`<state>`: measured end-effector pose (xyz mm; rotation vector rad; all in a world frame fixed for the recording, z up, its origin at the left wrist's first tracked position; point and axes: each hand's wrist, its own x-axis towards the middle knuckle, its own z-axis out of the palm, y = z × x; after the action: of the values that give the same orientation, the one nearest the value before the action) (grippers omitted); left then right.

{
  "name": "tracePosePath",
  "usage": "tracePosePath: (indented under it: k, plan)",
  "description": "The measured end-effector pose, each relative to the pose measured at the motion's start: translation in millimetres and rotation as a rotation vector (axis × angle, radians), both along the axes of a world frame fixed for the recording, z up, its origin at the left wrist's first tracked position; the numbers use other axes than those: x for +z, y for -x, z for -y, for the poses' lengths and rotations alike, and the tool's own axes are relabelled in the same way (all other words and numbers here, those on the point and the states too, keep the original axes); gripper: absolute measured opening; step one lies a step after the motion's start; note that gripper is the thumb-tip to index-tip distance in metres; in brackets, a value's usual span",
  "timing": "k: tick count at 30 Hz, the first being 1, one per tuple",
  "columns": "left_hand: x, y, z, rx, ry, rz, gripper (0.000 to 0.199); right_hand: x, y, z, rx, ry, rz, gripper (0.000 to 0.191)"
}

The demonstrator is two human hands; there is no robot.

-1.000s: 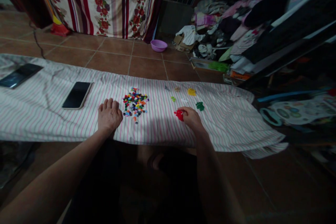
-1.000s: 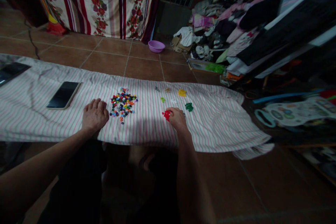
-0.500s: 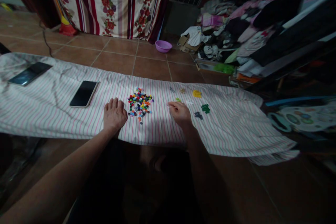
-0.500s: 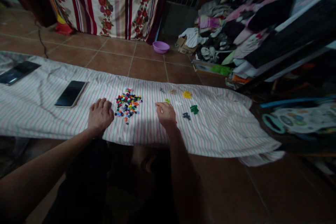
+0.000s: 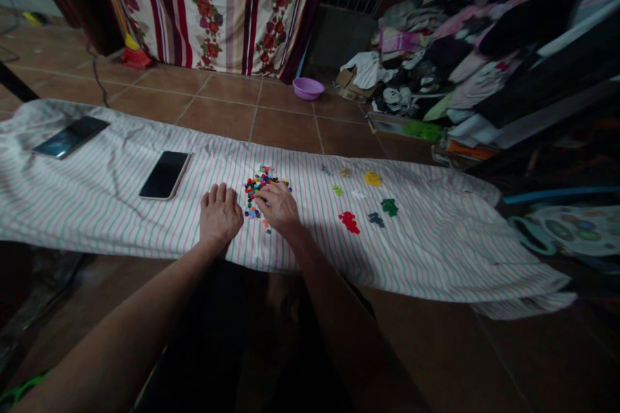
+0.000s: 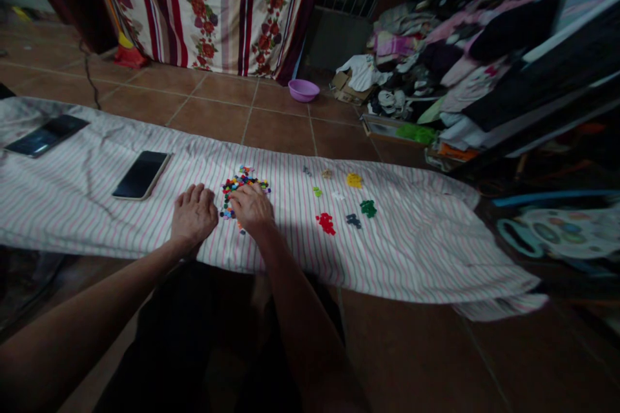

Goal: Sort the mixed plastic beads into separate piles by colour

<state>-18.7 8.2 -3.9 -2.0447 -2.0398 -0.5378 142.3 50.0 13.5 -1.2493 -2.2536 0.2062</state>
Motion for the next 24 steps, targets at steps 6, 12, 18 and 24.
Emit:
tracePosePath:
  k: [6,12,18,24]
  plan:
    - [-0.5,-0.6,-0.1,-0.003,-0.01,-0.002,0.03,1.9,13.3,-1.1,-0.07,0.078,0.115,0.021]
    - [-0.3,-0.5,-0.2,-0.004,-0.006,0.005,0.03,3.9,18.8,-0.7,-0.115,0.12,0.171,0.022]
    - [0.8,-0.9,0.0,0.0,-0.001,-0.005,0.031,3.8,24.3,-3.1,-0.169,0.111,0.191,0.018]
    - [2.0,-1.2,0.5,-0.006,0.007,0.015,0.031,4.3,27.7,-4.3,-0.183,0.104,0.135,0.015]
